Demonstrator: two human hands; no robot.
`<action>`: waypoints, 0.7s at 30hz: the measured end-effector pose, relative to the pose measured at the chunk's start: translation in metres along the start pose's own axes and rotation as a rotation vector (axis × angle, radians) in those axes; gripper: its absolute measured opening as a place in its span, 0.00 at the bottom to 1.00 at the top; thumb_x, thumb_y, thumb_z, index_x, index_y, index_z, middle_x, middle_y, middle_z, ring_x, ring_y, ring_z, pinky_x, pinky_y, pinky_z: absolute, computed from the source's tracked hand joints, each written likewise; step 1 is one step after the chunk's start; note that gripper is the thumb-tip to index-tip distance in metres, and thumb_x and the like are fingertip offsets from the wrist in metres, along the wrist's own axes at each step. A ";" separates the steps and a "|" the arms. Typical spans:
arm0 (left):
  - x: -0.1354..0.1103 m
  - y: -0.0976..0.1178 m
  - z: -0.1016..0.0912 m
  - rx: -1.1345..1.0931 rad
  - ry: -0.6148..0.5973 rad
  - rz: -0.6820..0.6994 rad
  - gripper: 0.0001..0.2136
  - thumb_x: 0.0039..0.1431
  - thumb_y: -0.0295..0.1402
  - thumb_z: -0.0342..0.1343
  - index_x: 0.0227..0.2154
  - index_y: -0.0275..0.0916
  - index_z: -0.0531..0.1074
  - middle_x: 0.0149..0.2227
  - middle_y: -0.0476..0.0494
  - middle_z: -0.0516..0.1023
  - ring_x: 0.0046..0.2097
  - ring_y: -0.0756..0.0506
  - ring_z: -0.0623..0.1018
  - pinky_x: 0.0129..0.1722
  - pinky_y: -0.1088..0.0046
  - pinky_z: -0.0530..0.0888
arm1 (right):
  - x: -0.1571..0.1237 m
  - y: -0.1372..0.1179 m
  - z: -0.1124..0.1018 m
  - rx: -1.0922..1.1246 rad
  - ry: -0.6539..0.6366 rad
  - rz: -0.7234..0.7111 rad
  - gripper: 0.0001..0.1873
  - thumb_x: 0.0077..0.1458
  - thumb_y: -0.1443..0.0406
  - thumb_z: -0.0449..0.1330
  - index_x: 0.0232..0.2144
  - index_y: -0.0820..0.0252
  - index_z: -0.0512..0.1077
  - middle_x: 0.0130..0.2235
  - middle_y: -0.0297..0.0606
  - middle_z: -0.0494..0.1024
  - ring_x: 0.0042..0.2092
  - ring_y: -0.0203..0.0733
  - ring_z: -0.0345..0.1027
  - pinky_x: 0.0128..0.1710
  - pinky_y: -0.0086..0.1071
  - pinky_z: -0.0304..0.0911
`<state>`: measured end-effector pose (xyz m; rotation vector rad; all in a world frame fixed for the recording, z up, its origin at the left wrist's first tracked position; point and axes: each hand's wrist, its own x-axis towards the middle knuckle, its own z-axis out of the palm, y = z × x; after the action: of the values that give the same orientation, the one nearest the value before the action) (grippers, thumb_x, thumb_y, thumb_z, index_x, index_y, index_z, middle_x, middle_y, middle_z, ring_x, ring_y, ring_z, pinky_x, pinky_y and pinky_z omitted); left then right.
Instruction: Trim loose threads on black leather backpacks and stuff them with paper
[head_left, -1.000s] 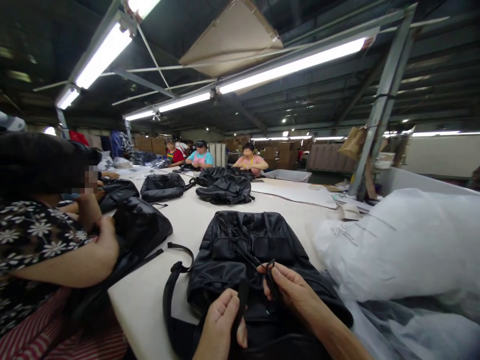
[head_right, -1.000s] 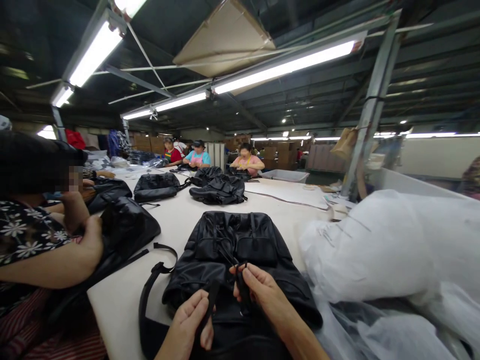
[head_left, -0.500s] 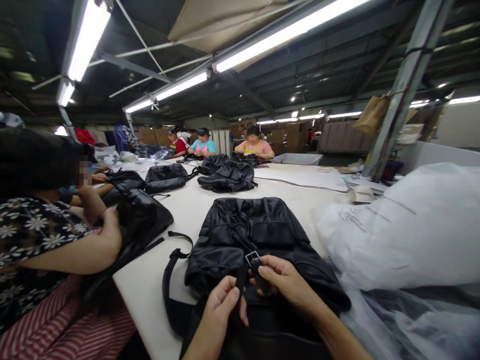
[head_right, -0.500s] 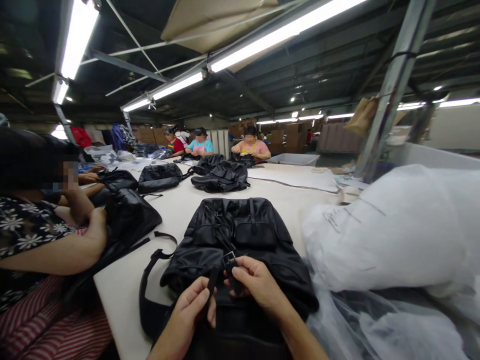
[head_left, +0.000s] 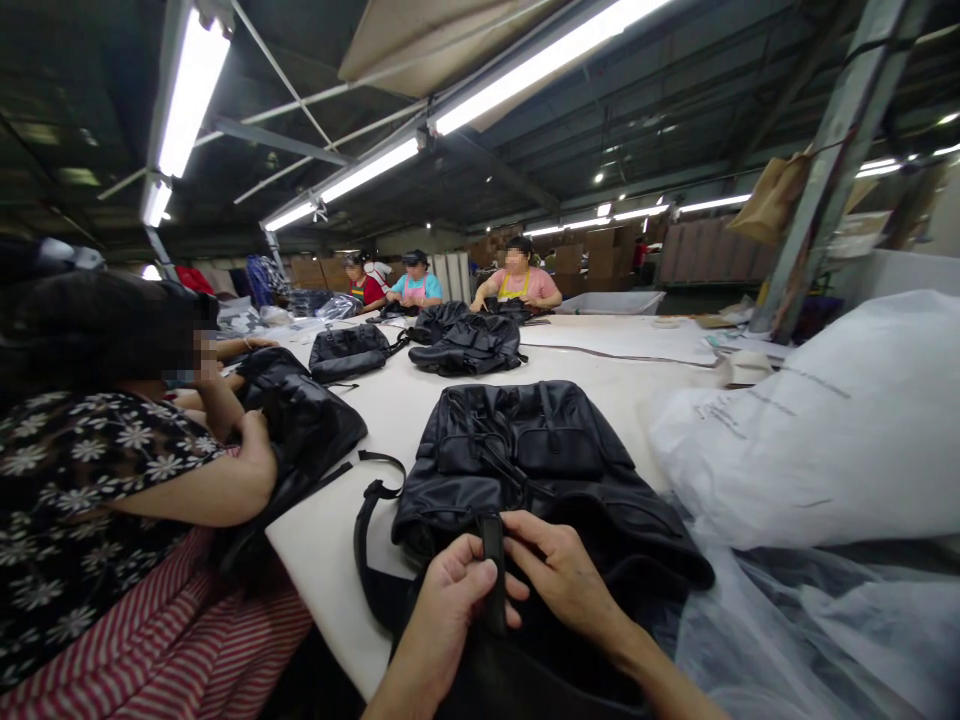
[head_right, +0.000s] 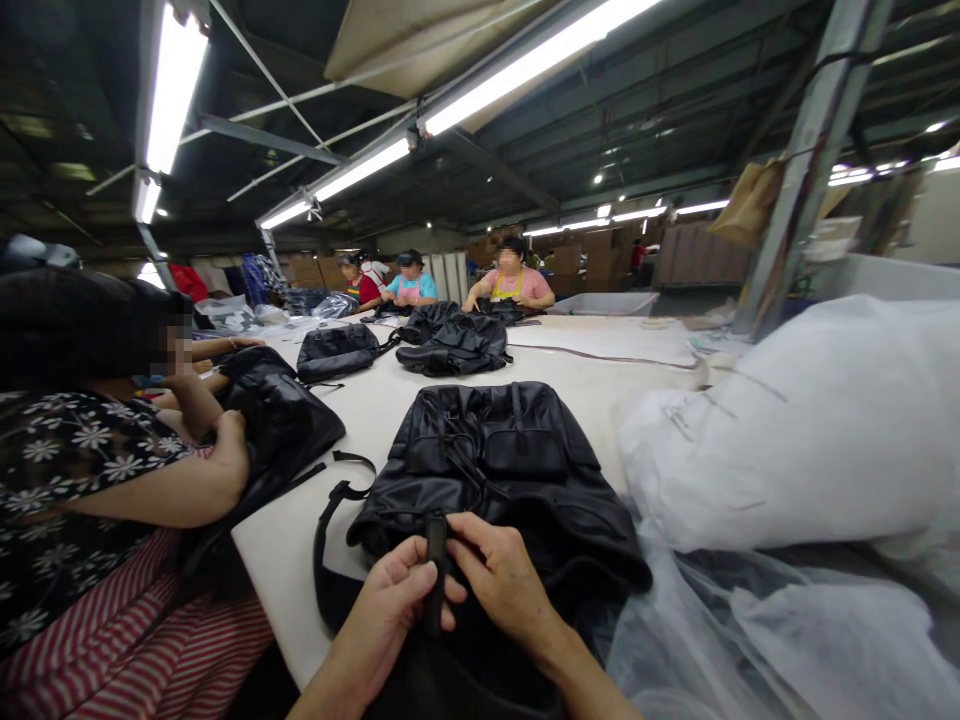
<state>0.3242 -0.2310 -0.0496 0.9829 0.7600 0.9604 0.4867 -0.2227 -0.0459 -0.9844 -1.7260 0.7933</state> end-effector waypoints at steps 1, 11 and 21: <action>-0.001 0.001 0.001 0.002 0.016 -0.003 0.19 0.50 0.43 0.67 0.35 0.34 0.69 0.28 0.39 0.82 0.23 0.50 0.77 0.24 0.79 0.69 | -0.001 0.002 0.000 -0.007 0.020 -0.005 0.13 0.63 0.64 0.54 0.44 0.55 0.78 0.38 0.34 0.80 0.38 0.40 0.74 0.40 0.29 0.66; -0.008 0.004 0.001 -0.014 0.096 0.003 0.20 0.49 0.44 0.66 0.35 0.35 0.66 0.25 0.42 0.81 0.21 0.50 0.76 0.23 0.79 0.67 | -0.005 0.011 0.000 -0.066 -0.038 -0.099 0.14 0.61 0.65 0.53 0.42 0.55 0.78 0.39 0.37 0.82 0.39 0.42 0.76 0.42 0.32 0.70; -0.022 0.015 -0.002 0.050 0.055 0.081 0.21 0.50 0.36 0.64 0.47 0.37 0.69 0.28 0.48 0.77 0.27 0.49 0.75 0.30 0.75 0.70 | -0.007 0.003 -0.005 -0.439 -0.084 -0.445 0.19 0.63 0.71 0.48 0.44 0.57 0.78 0.45 0.43 0.81 0.45 0.44 0.76 0.44 0.35 0.72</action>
<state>0.3090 -0.2471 -0.0349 1.0402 0.7985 1.0464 0.4941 -0.2270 -0.0495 -0.8027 -2.1412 0.1711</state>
